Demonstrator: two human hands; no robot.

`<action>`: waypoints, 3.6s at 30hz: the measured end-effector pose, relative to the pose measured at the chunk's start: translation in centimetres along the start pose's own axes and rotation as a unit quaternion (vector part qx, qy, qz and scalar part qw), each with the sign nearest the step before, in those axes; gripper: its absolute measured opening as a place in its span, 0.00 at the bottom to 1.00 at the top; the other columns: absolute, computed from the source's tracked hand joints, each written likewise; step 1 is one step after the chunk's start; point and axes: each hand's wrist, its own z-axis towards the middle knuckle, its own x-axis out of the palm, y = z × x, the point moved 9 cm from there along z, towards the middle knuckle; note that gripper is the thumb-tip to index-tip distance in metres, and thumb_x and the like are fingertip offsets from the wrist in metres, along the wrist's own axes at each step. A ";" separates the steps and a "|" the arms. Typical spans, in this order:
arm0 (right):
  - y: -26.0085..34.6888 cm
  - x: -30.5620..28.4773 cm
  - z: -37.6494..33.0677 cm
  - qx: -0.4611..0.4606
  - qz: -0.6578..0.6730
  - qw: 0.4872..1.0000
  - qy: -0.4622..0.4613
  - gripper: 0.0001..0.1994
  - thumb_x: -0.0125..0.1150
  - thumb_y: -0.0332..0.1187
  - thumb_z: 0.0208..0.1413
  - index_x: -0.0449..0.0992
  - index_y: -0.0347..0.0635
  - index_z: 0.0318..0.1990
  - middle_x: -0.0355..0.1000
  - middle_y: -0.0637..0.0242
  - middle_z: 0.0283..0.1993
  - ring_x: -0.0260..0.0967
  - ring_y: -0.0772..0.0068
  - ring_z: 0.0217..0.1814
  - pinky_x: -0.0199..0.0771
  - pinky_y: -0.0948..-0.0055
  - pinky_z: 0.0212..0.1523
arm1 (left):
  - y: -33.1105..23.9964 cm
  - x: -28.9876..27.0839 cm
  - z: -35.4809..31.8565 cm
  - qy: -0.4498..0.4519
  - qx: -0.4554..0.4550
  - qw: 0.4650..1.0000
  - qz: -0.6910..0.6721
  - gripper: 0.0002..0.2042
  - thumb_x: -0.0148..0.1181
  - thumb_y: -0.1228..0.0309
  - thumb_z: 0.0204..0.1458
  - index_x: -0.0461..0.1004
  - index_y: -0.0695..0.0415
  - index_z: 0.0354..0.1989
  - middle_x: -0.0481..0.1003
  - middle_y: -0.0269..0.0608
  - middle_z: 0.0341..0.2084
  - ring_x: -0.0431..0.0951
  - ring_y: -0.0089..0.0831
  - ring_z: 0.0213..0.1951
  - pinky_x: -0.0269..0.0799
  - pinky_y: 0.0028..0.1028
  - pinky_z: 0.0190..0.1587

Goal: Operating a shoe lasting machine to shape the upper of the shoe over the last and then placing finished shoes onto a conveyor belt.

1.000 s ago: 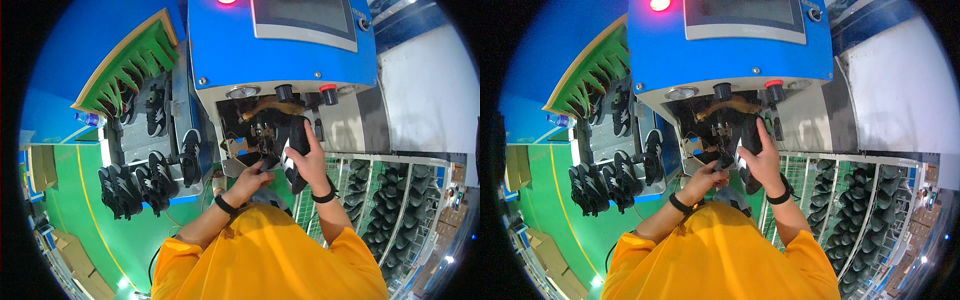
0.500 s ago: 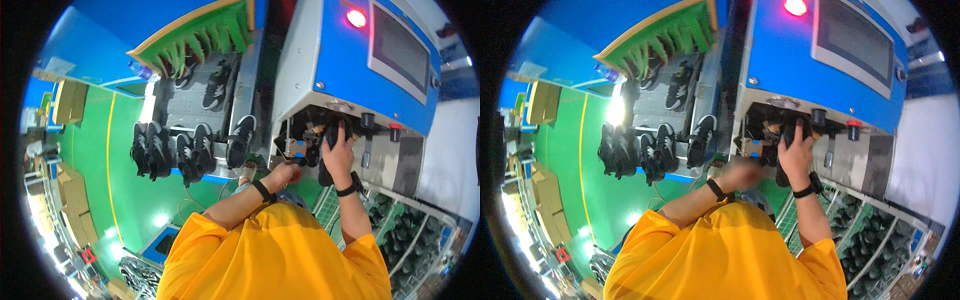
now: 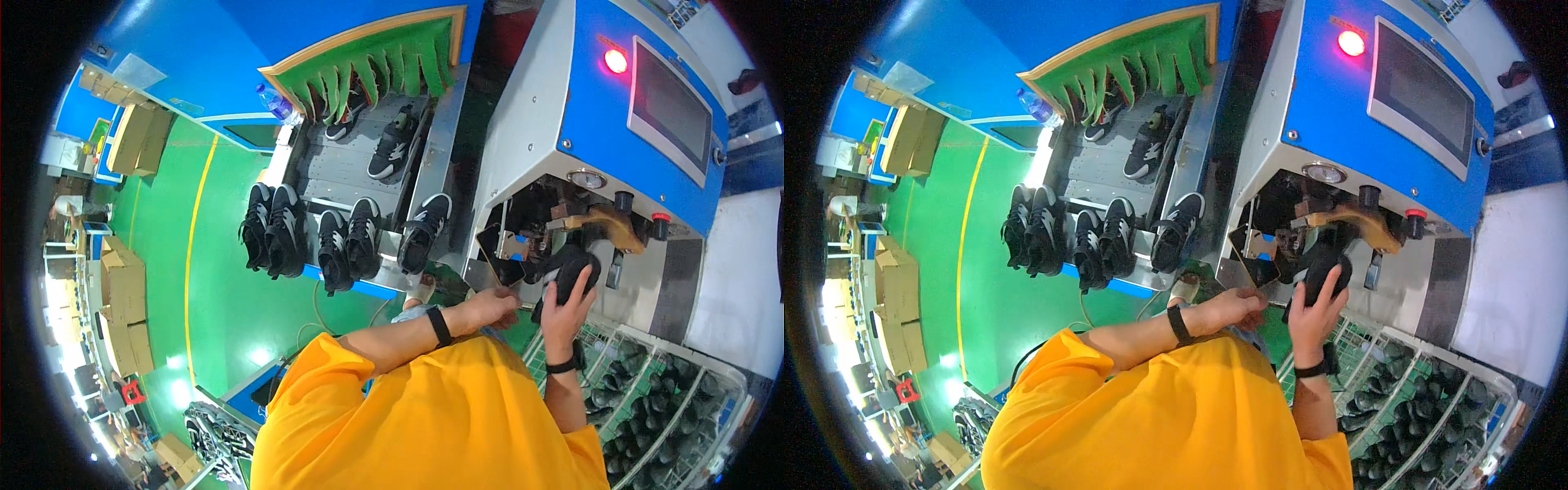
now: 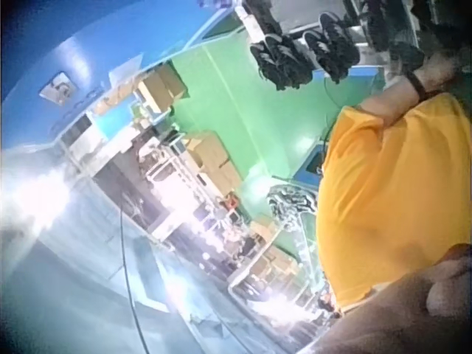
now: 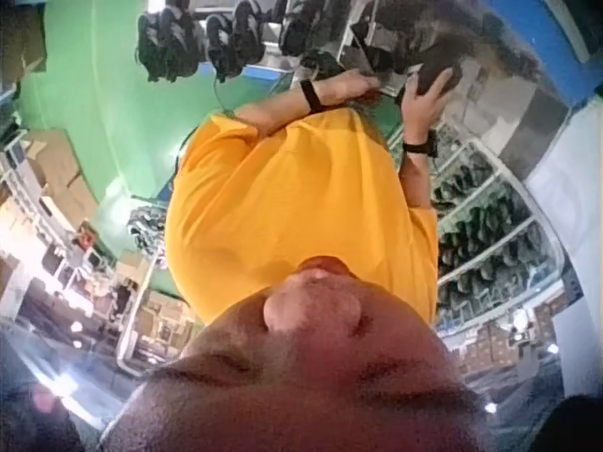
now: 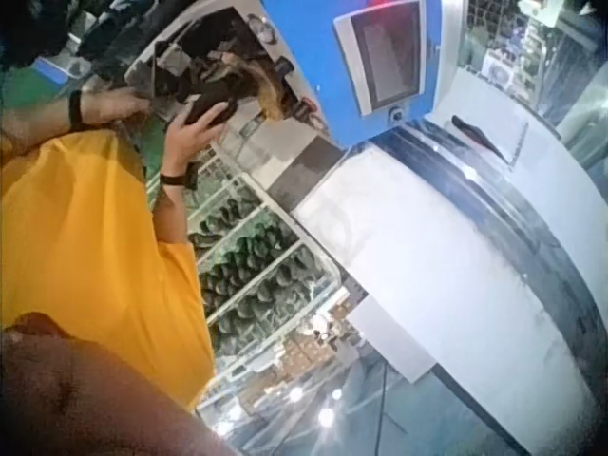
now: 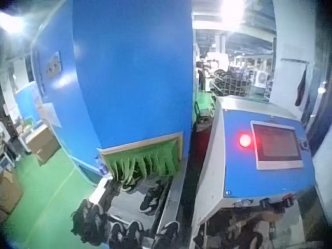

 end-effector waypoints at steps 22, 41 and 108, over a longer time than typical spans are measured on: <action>-0.8 4.4 -8.5 0.405 0.713 0.572 -0.022 0.26 0.61 0.25 0.57 0.63 0.38 0.63 0.73 0.58 0.51 0.75 0.60 0.49 0.76 0.60 0.50 | -7.7 -3.4 -13.8 -0.052 0.105 0.832 0.542 0.23 0.54 0.51 0.52 0.78 0.57 0.46 0.79 0.57 0.38 0.79 0.53 0.43 0.72 0.41 0.47; -7.5 -10.3 -42.7 0.568 0.605 0.401 -0.388 0.19 0.60 0.40 0.61 0.70 0.39 0.53 0.77 0.55 0.38 0.75 0.67 0.29 0.71 0.72 0.24 | -0.6 12.8 -8.3 0.202 0.110 0.777 0.585 0.22 0.60 0.65 0.48 0.70 0.63 0.51 0.79 0.53 0.39 0.80 0.43 0.43 0.72 0.34 0.47; -2.0 -5.8 -11.5 0.268 0.500 0.778 0.272 0.17 0.55 0.24 0.60 0.73 0.33 0.56 0.73 0.67 0.47 0.71 0.74 0.39 0.71 0.78 0.42 | -3.4 12.2 -12.5 -0.102 0.253 0.712 0.647 0.30 0.56 0.38 0.49 0.78 0.58 0.30 0.77 0.51 0.20 0.80 0.50 0.27 0.74 0.44 0.31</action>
